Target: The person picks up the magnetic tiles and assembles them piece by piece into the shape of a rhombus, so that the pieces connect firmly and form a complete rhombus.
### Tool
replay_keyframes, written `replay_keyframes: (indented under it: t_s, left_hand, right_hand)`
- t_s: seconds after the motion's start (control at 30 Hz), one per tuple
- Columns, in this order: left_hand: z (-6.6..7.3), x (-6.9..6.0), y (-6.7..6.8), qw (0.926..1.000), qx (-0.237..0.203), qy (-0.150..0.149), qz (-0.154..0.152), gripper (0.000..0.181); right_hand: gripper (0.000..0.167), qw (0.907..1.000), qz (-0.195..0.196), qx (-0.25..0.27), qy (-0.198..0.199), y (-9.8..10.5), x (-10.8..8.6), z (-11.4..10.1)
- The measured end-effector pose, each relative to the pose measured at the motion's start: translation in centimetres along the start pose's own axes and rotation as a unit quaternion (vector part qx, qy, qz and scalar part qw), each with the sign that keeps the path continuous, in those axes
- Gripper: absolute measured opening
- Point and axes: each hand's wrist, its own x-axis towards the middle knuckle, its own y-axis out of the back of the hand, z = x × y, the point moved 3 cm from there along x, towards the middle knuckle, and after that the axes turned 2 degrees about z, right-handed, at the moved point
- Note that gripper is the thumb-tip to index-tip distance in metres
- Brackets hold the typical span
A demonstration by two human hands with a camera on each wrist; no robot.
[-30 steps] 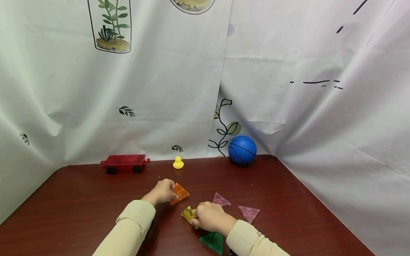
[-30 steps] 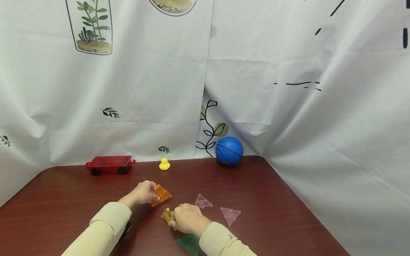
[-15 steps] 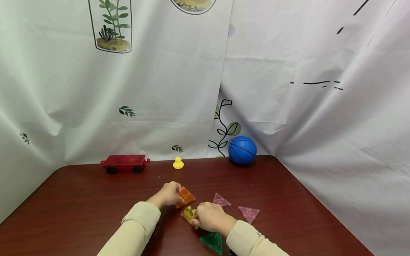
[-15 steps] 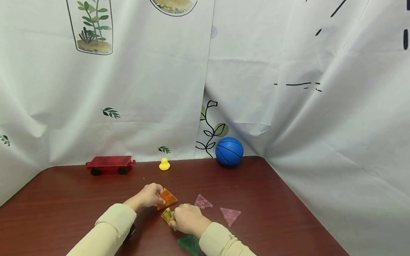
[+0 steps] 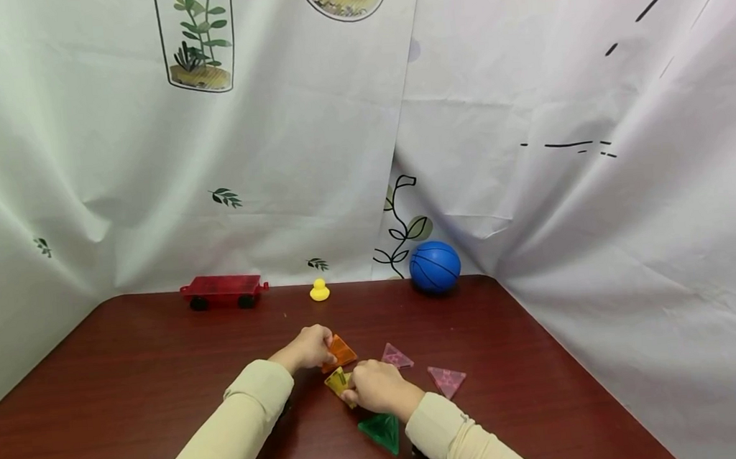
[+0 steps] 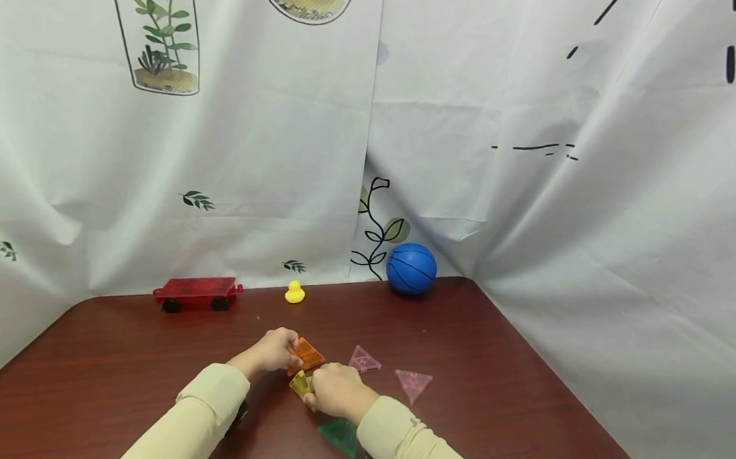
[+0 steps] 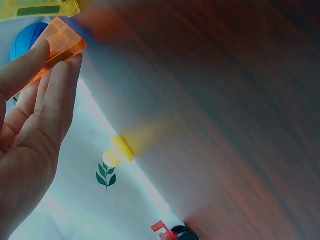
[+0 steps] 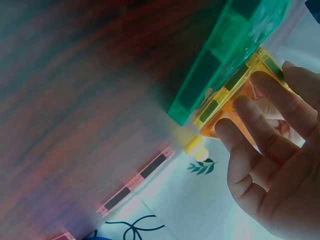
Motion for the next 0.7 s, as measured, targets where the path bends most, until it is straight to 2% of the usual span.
replay_keyframes:
  t_s: [0.37, 0.7]
  left_hand:
    - [0.48, -0.2, -0.28, 0.9999, -0.003, 0.008, -0.011, 0.028]
    - [0.59, -0.35, -0.54, 0.9996, 0.001, -0.003, -0.029, 0.025]
  right_hand:
    - [0.026, 1.0, 0.004, 0.004, 0.001, -0.03, 0.08, 0.16]
    - [0.024, 1.0, 0.007, 0.0, 0.001, -0.06, 0.09, 0.13]
